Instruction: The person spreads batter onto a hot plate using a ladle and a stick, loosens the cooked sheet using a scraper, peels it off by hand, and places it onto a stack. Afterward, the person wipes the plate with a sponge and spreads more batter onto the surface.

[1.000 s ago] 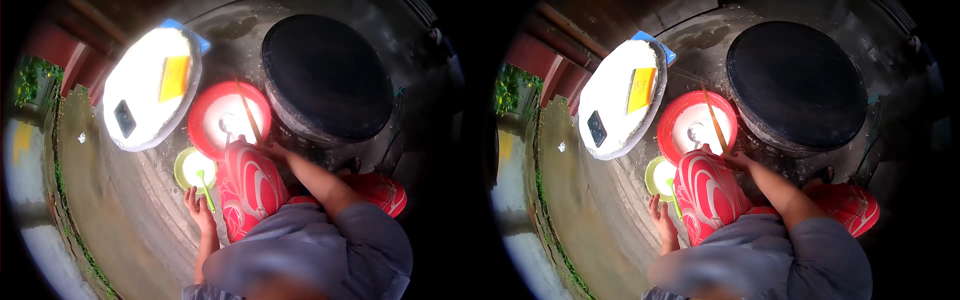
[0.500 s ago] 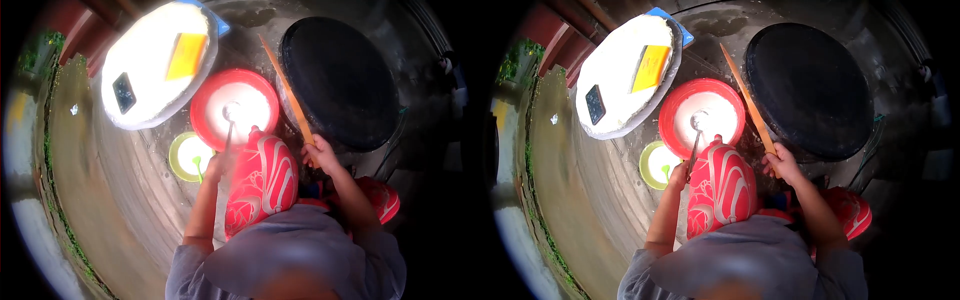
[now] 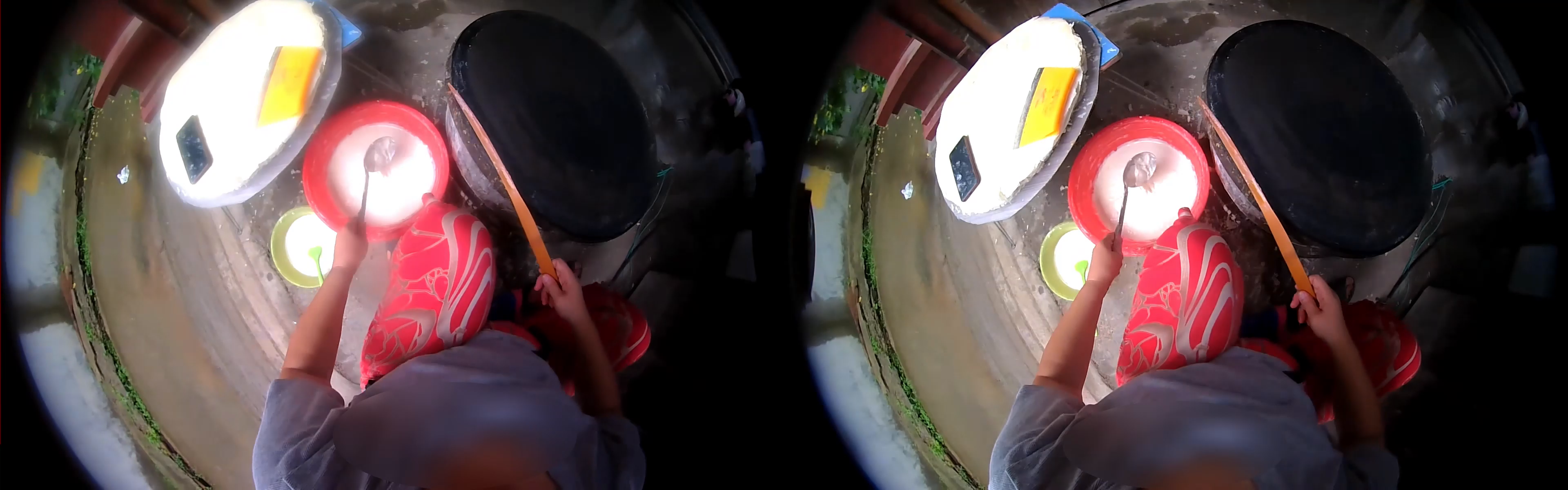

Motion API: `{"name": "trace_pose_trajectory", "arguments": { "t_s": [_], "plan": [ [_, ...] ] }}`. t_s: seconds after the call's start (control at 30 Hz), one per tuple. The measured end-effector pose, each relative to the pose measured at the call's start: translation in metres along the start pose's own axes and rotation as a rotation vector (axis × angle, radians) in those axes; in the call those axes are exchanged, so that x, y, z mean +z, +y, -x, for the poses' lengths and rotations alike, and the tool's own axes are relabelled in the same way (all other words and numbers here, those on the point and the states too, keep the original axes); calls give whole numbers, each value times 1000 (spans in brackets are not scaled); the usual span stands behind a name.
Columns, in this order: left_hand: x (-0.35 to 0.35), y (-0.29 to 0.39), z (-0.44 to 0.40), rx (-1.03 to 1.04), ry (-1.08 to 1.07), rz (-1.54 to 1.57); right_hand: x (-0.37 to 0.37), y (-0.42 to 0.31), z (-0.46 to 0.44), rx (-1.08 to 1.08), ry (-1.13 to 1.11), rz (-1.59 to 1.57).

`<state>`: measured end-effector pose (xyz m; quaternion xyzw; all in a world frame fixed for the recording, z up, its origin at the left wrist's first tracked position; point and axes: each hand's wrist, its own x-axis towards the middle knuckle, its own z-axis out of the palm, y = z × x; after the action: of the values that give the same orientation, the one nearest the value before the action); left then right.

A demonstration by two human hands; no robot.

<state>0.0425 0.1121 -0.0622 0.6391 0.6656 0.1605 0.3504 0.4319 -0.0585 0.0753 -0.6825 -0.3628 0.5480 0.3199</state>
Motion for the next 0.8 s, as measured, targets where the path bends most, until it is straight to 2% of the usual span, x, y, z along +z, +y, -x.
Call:
{"name": "trace_pose_trajectory", "arguments": {
  "t_s": [0.03, 0.1, 0.13, 0.17, 0.23, 0.3, 0.37, 0.43, 0.47, 0.5, 0.57, 0.6, 0.7, 0.77, 0.8],
  "plan": [
    [-3, 0, 5, -2, -5, -6, 1, 4, -1, 5, -1, -6],
    [-11, 9, 10, -32, -208, -545, 3, 9, -8, 6, -24, -36],
    [-33, 32, 8, -80, -279, -524, 2, 8, -11, 3, -25, -36],
    [-35, 23, -4, -138, -246, -580, 5, 7, -12, -8, -24, -8],
    [-47, 41, -15, -223, -179, -548, 5, 10, -10, -10, -26, 15],
    [-8, 9, -20, -283, -62, -448, 3, 13, -12, -22, -44, 60],
    [15, -2, -15, -127, -191, -453, 7, 12, -15, 2, -45, 35],
    [-29, 40, 5, -105, -164, -278, 9, 13, -16, 34, -47, 10],
    [-38, 29, 5, -124, -186, -253, 8, 14, -16, 33, -74, 33],
    [-49, 37, 9, -184, -118, -241, 8, 14, -18, 31, -101, 55],
    [-35, 29, 14, -311, -49, -324, 9, 9, -18, 38, -73, 69],
    [-12, 3, 12, -285, -103, -372, 8, 8, -18, 40, -71, 69],
    [-20, 29, -4, -90, -213, -299, 9, 3, -23, 23, -67, 56],
    [-29, 43, -26, -120, -93, -183, 10, 4, -18, 29, -79, 47],
    [-24, 41, -38, -136, 17, -232, 9, 2, -20, 20, -96, 62]
  ]
}}
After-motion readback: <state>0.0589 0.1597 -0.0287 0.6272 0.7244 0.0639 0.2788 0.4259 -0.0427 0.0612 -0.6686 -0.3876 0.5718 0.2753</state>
